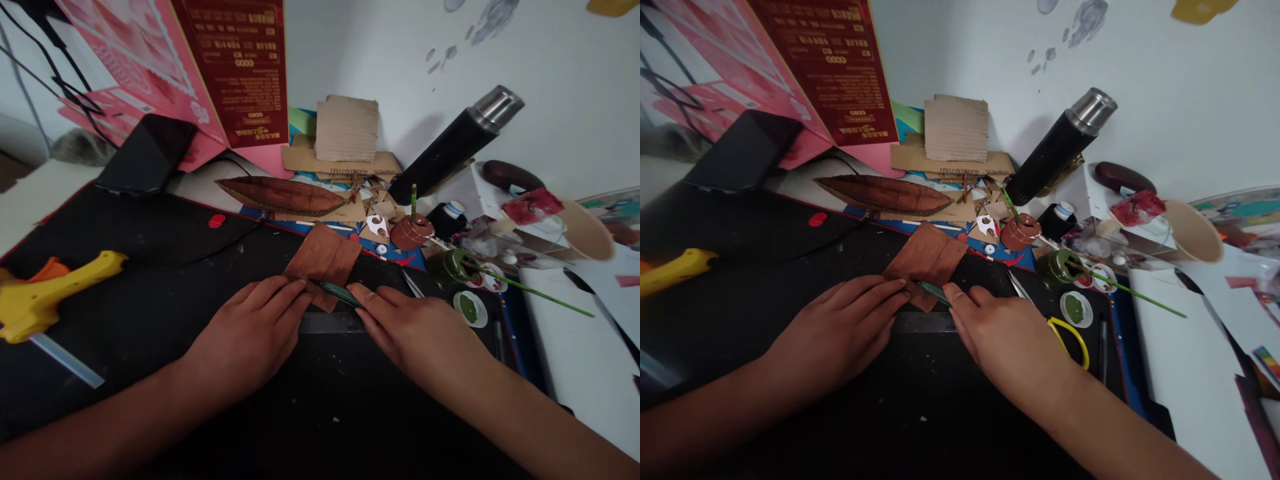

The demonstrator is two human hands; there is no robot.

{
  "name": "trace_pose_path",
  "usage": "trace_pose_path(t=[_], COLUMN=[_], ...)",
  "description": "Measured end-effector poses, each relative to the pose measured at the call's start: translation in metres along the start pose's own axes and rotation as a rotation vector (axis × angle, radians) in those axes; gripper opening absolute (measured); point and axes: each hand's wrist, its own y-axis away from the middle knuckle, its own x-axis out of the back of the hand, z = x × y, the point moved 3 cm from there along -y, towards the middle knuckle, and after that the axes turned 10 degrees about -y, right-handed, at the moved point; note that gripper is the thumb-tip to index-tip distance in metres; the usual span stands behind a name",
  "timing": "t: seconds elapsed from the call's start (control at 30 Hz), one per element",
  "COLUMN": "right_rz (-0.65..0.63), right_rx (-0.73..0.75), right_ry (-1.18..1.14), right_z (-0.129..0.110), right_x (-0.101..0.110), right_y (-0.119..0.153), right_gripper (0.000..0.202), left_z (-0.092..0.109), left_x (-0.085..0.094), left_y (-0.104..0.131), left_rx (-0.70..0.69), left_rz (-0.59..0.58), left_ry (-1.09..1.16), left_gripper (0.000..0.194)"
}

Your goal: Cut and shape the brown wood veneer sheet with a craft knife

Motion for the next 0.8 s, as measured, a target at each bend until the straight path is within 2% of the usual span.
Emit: trace_pose_path(t=[0.37,0.8], right_rz=[-0.005,0.05], right_rx=[-0.027,-0.03], right_ry=[-0.012,-0.061], right_z=[-0.0005,0.0038], right_x=[-0.0004,-0.006], right_y=[0.0037,0.007], right_gripper=[0.036,0.038], left_z=[0.0005,0.0012], left_x=[-0.0004,-0.0008], left_y=[-0.0011,-0.0021], left_rx=[0.003,-0.013], left_rz=[-0.022,-0.019], left_ry=[0.016,-0.012], left_gripper=[0.035,0.035])
